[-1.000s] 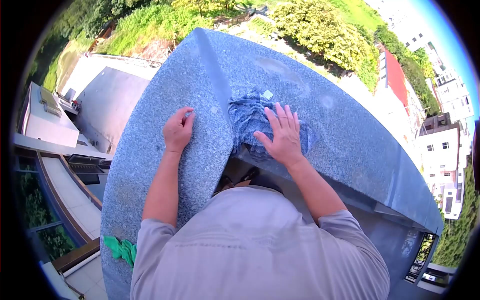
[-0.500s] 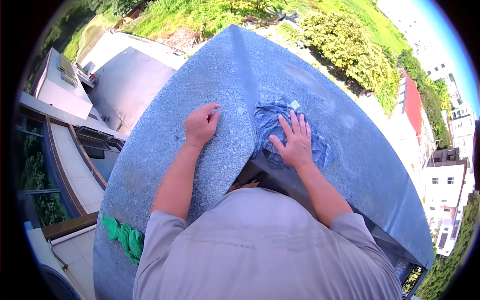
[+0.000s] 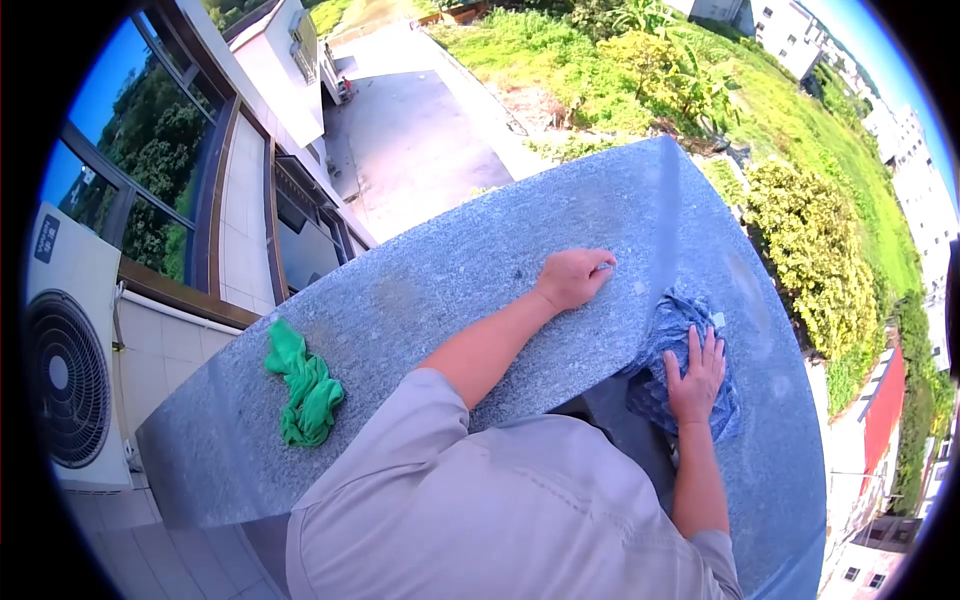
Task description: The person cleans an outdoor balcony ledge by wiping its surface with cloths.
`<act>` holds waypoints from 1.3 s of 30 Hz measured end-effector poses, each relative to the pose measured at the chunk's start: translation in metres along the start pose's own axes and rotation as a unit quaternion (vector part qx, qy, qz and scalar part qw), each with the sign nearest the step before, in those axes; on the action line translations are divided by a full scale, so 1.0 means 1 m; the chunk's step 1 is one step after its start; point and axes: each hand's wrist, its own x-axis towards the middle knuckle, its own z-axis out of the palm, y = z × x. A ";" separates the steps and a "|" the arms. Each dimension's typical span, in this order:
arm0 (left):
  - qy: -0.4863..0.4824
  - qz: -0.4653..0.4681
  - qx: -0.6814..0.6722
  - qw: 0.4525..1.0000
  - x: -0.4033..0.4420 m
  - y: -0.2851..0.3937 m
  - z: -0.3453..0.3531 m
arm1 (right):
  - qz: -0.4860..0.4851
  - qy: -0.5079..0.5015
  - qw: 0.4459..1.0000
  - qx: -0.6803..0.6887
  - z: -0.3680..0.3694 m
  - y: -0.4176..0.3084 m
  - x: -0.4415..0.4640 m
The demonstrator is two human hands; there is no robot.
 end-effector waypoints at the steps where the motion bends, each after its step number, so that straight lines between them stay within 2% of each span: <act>1: 0.002 0.001 -0.002 1.000 0.002 -0.001 0.000 | -0.002 0.002 1.000 0.001 0.001 0.001 0.001; 13: 0.019 0.013 -0.031 0.999 0.000 -0.005 0.004 | -0.001 0.008 1.000 -0.001 0.001 0.000 0.000; 39: -0.008 -0.016 -0.026 0.999 0.002 -0.001 -0.001 | -0.008 0.009 1.000 -0.010 -0.003 -0.002 0.000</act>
